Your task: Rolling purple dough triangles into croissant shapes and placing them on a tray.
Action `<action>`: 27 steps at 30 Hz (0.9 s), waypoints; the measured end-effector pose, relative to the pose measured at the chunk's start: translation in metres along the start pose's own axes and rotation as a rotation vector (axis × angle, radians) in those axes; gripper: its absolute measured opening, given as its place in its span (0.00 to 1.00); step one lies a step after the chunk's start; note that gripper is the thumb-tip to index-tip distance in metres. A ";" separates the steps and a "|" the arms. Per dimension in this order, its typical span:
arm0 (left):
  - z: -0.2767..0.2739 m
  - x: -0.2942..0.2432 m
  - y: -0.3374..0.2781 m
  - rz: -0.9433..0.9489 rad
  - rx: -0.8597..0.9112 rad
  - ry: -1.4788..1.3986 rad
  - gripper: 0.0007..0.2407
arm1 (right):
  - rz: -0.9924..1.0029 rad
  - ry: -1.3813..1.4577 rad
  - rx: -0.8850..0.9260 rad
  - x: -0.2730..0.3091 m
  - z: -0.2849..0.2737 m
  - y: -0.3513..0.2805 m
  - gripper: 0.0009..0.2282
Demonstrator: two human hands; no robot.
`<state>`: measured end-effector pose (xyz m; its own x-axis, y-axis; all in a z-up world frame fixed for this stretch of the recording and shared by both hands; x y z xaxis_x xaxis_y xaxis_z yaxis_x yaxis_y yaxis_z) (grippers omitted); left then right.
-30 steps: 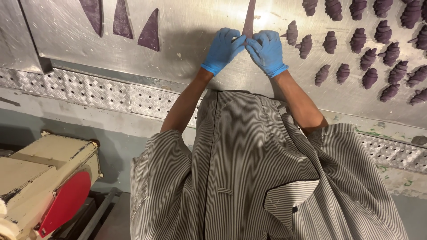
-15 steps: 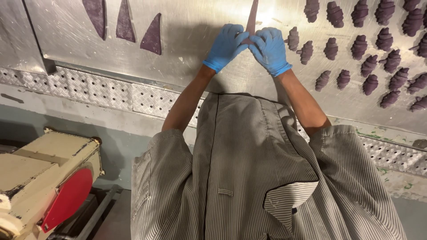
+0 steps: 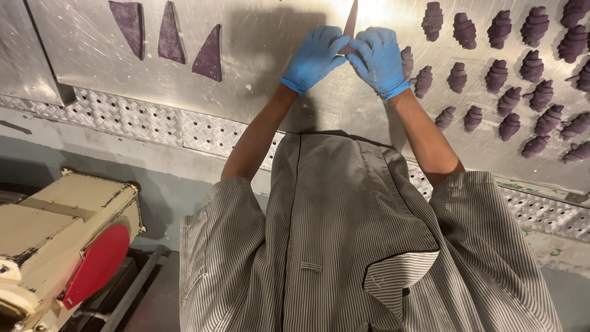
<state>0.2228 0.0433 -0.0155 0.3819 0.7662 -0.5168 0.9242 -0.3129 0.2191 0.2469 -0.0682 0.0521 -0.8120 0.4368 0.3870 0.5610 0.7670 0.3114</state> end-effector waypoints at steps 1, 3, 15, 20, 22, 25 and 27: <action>0.003 0.000 0.002 -0.016 0.080 -0.029 0.18 | 0.003 -0.014 0.011 -0.001 0.001 0.002 0.20; 0.007 0.009 0.003 -0.017 0.029 0.027 0.17 | 0.005 0.004 0.009 0.000 -0.004 0.011 0.20; 0.010 0.012 0.027 -0.340 -0.010 -0.437 0.12 | 0.352 0.357 -0.135 -0.013 -0.021 0.006 0.23; 0.027 0.013 -0.018 -0.620 -0.362 -1.374 0.15 | 0.522 1.187 -0.184 -0.022 -0.003 -0.012 0.30; 0.044 0.002 -0.036 -0.804 -0.410 -1.623 0.15 | 0.597 1.183 -0.041 -0.020 0.004 -0.021 0.27; 0.008 -0.031 -0.036 -0.559 -0.377 -1.454 0.14 | 0.584 1.177 -0.034 -0.009 -0.009 -0.026 0.27; 0.006 -0.043 -0.041 -0.594 -0.316 -1.444 0.13 | 0.574 1.166 -0.048 0.004 -0.022 -0.028 0.26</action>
<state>0.1683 0.0197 -0.0073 -0.1614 -0.4779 -0.8634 0.9691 0.0884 -0.2301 0.2318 -0.0980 0.0635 0.1481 0.0123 0.9889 0.8045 0.5800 -0.1277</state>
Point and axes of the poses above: each hand's wrist, its own y-axis towards the middle knuckle, its own z-axis out of the palm, x = y × z, the point moved 10 cm from there along y, towards the middle knuckle, and after that the axes turned 1 degree about -x, right-handed, at the moved point
